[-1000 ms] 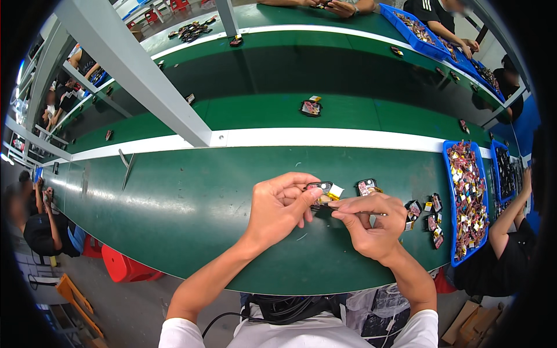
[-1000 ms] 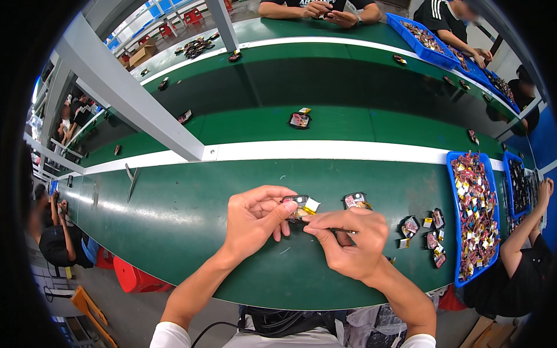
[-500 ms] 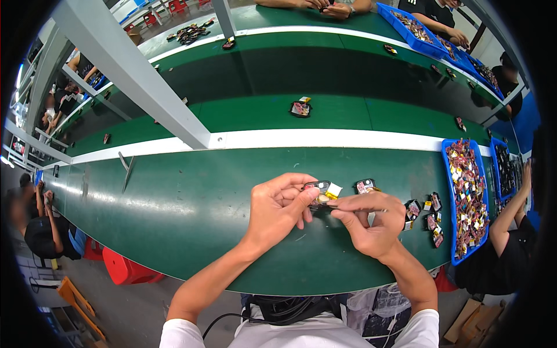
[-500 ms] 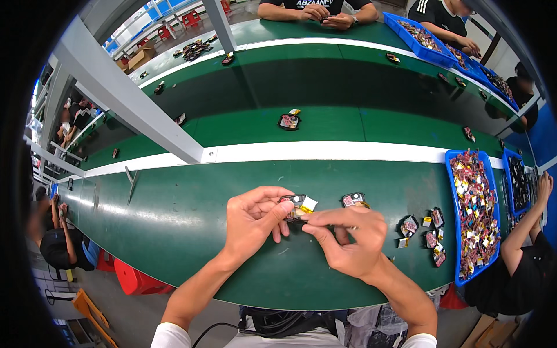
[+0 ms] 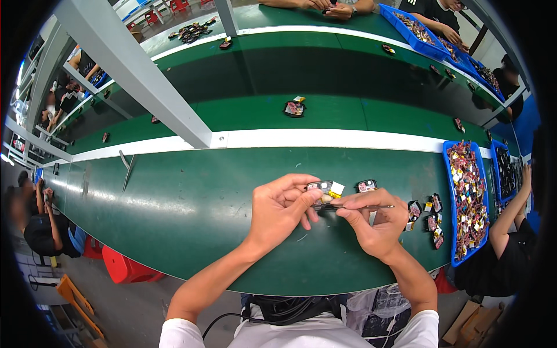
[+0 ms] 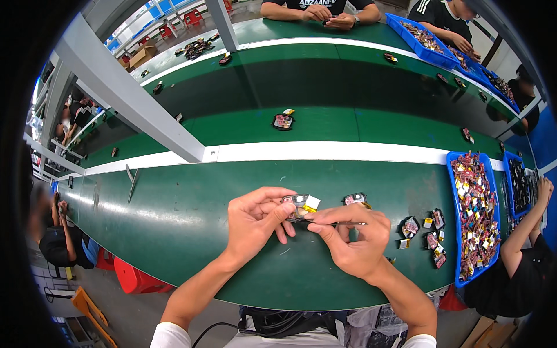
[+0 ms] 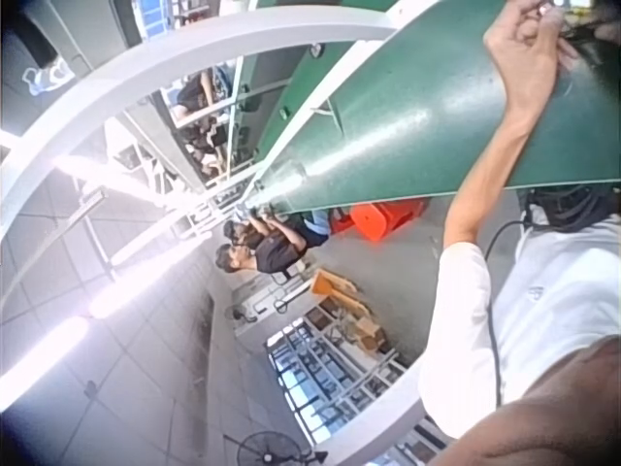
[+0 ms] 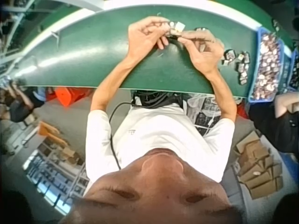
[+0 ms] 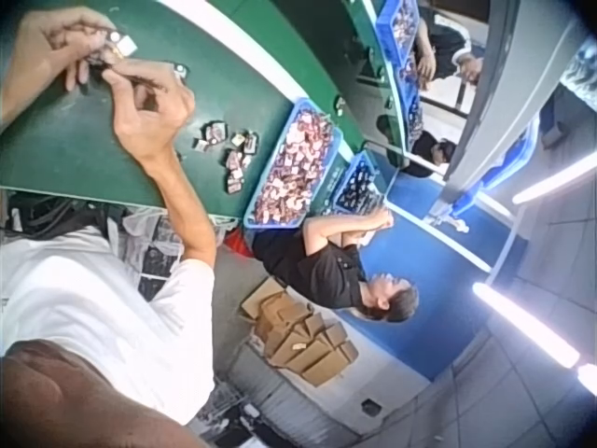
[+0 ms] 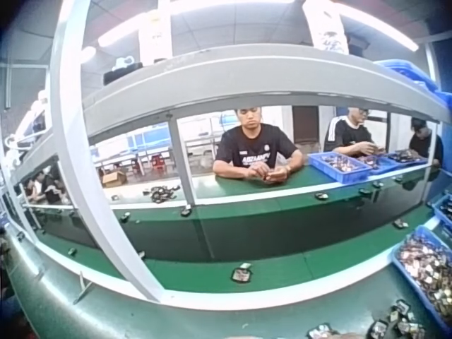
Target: Assembling small electronic components using tweezers on a factory assembly line.
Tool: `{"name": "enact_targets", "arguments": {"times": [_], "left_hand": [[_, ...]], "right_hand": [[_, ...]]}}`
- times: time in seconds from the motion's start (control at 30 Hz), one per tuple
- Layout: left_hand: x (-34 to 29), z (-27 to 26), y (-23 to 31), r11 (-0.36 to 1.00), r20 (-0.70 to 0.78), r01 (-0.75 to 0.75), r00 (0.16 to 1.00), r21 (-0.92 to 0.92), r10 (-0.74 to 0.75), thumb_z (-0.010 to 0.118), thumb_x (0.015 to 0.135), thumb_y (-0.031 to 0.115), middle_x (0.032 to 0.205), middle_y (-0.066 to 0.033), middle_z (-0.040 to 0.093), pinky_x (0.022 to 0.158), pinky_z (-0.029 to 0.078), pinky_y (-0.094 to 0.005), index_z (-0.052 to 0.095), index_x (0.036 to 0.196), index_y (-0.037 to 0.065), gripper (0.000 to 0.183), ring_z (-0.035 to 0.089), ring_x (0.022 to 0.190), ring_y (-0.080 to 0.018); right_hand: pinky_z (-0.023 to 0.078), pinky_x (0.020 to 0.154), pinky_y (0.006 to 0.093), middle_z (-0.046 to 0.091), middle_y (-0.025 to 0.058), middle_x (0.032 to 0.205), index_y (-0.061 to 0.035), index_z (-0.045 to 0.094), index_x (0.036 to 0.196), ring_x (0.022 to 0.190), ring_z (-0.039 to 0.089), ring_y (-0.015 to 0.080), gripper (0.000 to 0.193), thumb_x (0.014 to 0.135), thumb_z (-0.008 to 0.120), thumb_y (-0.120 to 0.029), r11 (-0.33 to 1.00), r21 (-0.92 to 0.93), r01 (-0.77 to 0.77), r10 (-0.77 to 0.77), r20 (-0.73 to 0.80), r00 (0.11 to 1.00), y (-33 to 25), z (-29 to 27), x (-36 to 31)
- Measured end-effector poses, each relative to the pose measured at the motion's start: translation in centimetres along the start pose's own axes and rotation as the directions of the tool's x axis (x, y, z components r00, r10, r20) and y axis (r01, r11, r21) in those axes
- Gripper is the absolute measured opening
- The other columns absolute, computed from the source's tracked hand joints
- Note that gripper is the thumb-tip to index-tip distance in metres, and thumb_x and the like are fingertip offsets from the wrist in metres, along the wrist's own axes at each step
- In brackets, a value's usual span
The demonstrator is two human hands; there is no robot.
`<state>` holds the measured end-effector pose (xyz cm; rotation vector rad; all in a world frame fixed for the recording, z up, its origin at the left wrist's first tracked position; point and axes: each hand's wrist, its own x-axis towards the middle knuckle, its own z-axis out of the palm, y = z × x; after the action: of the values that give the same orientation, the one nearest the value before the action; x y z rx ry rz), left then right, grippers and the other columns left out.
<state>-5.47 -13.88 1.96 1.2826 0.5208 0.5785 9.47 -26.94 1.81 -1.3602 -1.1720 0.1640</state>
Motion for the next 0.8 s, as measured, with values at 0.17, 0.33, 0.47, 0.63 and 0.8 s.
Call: {"name": "enact_targets", "arguments": {"times": [0.17,0.33,0.47,0.63,0.8], "left_hand": [[0.0,0.0,0.1,1.0,-0.007,-0.003,1.0,0.028,0.004,0.067,0.094,0.001,0.076,-0.0117,0.071,0.049,0.052,-0.0236,0.066,0.11,-0.009,0.019,0.066,0.059,-0.0119],[-0.2,0.1,0.3,0.997,0.0,0.06,0.998,0.047,-0.06,0.068,0.093,-0.001,0.077,-0.0124,0.072,0.048,0.052,-0.0241,0.067,0.106,-0.01,0.016,0.066,0.057,-0.0117],[0.0,0.0,-0.2,0.997,0.008,0.051,0.999,0.061,-0.052,0.068,0.093,0.0,0.078,-0.0126,0.072,0.048,0.052,-0.0244,0.066,0.105,-0.009,0.015,0.065,0.057,-0.0116],[0.7,-0.7,0.3,0.996,-0.036,0.081,0.996,0.044,-0.079,0.066,0.093,0.0,0.076,-0.0126,0.07,0.047,0.053,-0.0254,0.065,0.102,-0.011,0.014,0.066,0.056,-0.0133],[6.4,-4.9,3.2,0.978,-0.231,-0.005,0.972,0.21,0.055,0.067,0.092,0.006,0.075,-0.0122,0.068,0.045,0.05,-0.0279,0.066,0.099,-0.009,0.016,0.064,0.051,-0.0164]], "right_hand": [[0.041,0.043,0.0214,0.077,0.0085,0.082,-0.0049,0.072,0.078,0.044,0.055,0.0097,0.019,0.066,0.075,0.01,0.982,-0.001,0.187,-0.185,0.145,0.972,-0.2,-0.3,1.0],[0.043,0.045,0.0237,0.077,0.0045,0.087,-0.0082,0.072,0.075,0.048,0.058,0.0131,0.025,0.056,0.074,0.008,0.918,-0.128,0.377,-0.33,0.283,0.901,-0.6,-1.1,1.2],[0.04,0.045,0.0236,0.077,0.0015,0.09,-0.0101,0.073,0.075,0.049,0.057,0.0131,0.024,0.057,0.077,0.004,0.856,-0.195,0.478,-0.393,0.355,0.848,-0.4,-1.2,1.2],[0.038,0.045,0.0221,0.077,0.0051,0.088,-0.0063,0.072,0.08,0.046,0.053,0.0109,0.02,0.065,0.082,0.003,0.909,-0.129,0.397,-0.358,0.25,0.9,-0.3,-1.0,1.8],[0.035,0.042,0.0189,0.077,0.0103,0.087,-0.0018,0.067,0.088,0.039,0.045,0.0036,0.021,0.073,0.081,0.004,0.973,-0.02,0.229,-0.229,0.006,0.974,0.0,-1.3,1.6]]}}
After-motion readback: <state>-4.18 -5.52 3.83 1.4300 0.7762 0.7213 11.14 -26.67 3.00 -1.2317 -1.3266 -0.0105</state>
